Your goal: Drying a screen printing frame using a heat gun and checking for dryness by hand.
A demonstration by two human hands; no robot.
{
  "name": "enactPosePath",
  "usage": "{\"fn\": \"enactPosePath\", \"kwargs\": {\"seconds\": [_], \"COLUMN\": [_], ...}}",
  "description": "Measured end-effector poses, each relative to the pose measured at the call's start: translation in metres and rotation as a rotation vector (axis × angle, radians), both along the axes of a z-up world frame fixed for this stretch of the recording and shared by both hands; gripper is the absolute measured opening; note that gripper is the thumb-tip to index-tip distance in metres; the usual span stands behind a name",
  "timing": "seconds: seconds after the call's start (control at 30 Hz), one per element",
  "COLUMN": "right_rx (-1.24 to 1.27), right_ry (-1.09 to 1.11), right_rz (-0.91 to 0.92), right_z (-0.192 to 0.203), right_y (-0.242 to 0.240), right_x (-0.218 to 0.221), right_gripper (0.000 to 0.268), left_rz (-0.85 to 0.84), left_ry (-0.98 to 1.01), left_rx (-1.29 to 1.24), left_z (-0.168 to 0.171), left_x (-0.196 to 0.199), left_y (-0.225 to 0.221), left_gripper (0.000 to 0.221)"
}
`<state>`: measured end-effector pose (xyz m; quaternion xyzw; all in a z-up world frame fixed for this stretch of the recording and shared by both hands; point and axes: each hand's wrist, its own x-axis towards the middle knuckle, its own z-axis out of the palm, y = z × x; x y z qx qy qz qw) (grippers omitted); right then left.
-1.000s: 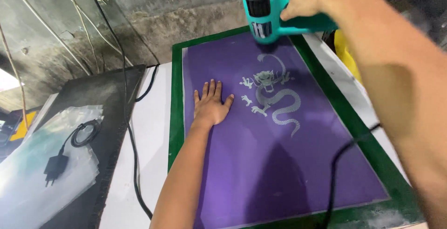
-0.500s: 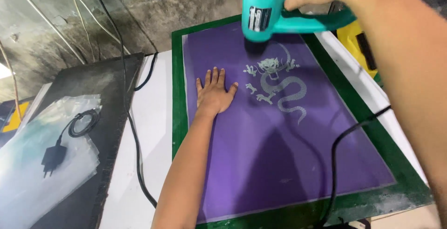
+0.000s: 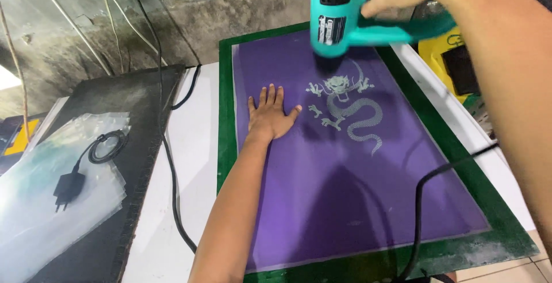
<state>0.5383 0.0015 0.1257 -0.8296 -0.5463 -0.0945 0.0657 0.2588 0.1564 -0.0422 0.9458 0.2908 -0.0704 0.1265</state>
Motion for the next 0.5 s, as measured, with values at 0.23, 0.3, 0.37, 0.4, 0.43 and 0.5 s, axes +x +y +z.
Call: {"fn": "enactPosePath", "kwargs": {"seconds": [0.23, 0.3, 0.37, 0.4, 0.43, 0.5], "right_rx": [0.067, 0.076, 0.080, 0.108, 0.136, 0.113], "right_ry": [-0.018, 0.005, 0.018, -0.015, -0.049, 0.015], "right_rz": [-0.062, -0.059, -0.062, -0.023, 0.015, 0.053], "right_z": [0.004, 0.005, 0.011, 0.013, 0.014, 0.005], "right_y": [-0.019, -0.019, -0.025, -0.029, -0.033, -0.033], "right_x": [-0.041, -0.031, -0.028, -0.028, -0.028, 0.001], "right_gripper": [0.043, 0.040, 0.038, 0.038, 0.038, 0.035], "left_rz": [-0.117, -0.143, -0.177, -0.165, -0.153, -0.114], "left_ry": [0.065, 0.060, 0.046, 0.036, 0.027, 0.023], "left_rx": [-0.040, -0.060, -0.085, -0.095, -0.105, -0.059], "left_z": [0.020, 0.019, 0.022, 0.023, 0.023, 0.019], "left_x": [-0.015, -0.021, -0.025, -0.028, -0.030, -0.033], "left_y": [-0.005, 0.001, 0.004, 0.003, 0.003, 0.006], "left_gripper": [0.087, 0.086, 0.086, 0.082, 0.079, 0.076]}}
